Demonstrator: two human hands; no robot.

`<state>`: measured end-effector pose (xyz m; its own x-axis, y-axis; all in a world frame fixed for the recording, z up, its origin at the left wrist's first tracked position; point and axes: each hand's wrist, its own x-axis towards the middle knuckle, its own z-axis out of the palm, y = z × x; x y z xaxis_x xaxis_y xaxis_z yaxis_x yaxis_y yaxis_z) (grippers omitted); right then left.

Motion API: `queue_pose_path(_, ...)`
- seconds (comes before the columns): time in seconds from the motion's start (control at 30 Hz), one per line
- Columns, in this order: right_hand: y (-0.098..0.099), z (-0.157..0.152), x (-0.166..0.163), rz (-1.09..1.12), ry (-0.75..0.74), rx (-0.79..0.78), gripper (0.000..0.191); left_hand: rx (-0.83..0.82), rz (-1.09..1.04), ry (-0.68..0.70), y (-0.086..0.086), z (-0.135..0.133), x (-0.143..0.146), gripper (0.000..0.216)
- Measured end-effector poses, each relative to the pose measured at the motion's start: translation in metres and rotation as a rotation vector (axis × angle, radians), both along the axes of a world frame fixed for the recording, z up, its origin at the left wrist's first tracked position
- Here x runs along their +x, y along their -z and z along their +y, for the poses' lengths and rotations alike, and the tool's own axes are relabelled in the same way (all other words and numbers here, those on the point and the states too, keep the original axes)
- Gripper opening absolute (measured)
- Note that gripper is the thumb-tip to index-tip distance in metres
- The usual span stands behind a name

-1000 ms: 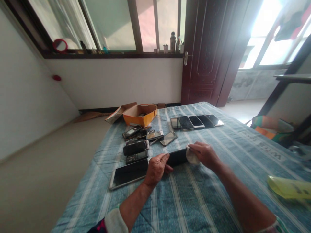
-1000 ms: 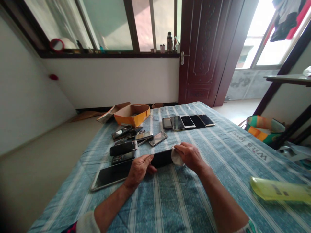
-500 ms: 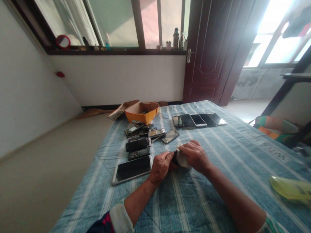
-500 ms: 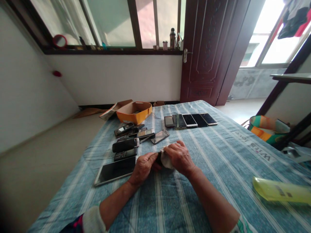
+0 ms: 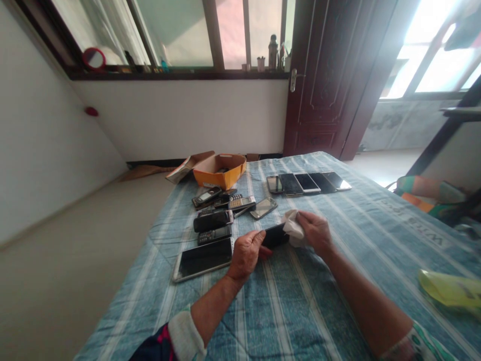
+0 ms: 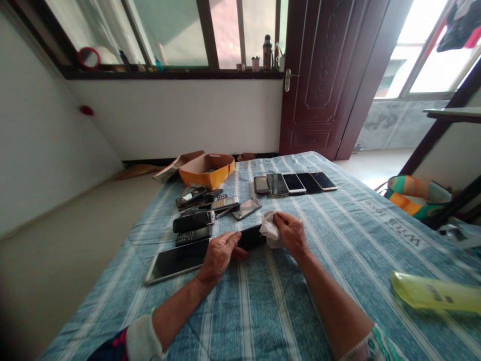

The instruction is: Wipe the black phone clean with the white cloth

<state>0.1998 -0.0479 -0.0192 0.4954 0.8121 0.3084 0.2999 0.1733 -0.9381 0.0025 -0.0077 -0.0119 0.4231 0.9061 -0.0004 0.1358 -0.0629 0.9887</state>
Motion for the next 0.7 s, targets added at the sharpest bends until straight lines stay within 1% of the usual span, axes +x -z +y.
queue_pose_path(0.1, 0.003, 0.000, 0.002, -0.332, 0.076, 0.096, 0.027, 0.027, -0.009, 0.031, 0.002, 0.000, 0.000, 0.033)
queue_pose_path(0.2, 0.002, -0.001, -0.002, -0.651, 0.107, 0.182, 0.028, 0.045, 0.000, 0.063, 0.002, 0.000, 0.000, 0.033)
queue_pose_path(0.33, -0.006, -0.005, -0.021, -0.952, 0.113, 0.279, 0.029, 0.084, 0.030, 0.065, -0.001, -0.002, -0.001, 0.031)
queue_pose_path(0.43, -0.011, -0.008, -0.036, -1.058, 0.037, 0.303, 0.029, 0.183, 0.054, 0.059, -0.004, -0.002, -0.001, 0.030)
queue_pose_path(0.5, -0.012, -0.009, -0.038, -1.093, -0.003, 0.297, 0.030, 0.215, 0.059, 0.060, -0.004, -0.002, -0.002, 0.030)
queue_pose_path(0.57, -0.013, -0.010, -0.032, -1.104, -0.003, 0.284, 0.032, 0.179, 0.047, 0.078, -0.003, -0.001, -0.002, 0.030)
queue_pose_path(0.7, -0.013, -0.011, -0.011, -1.089, 0.068, 0.273, 0.034, 0.115, 0.045, 0.089, 0.001, 0.000, -0.001, 0.030)
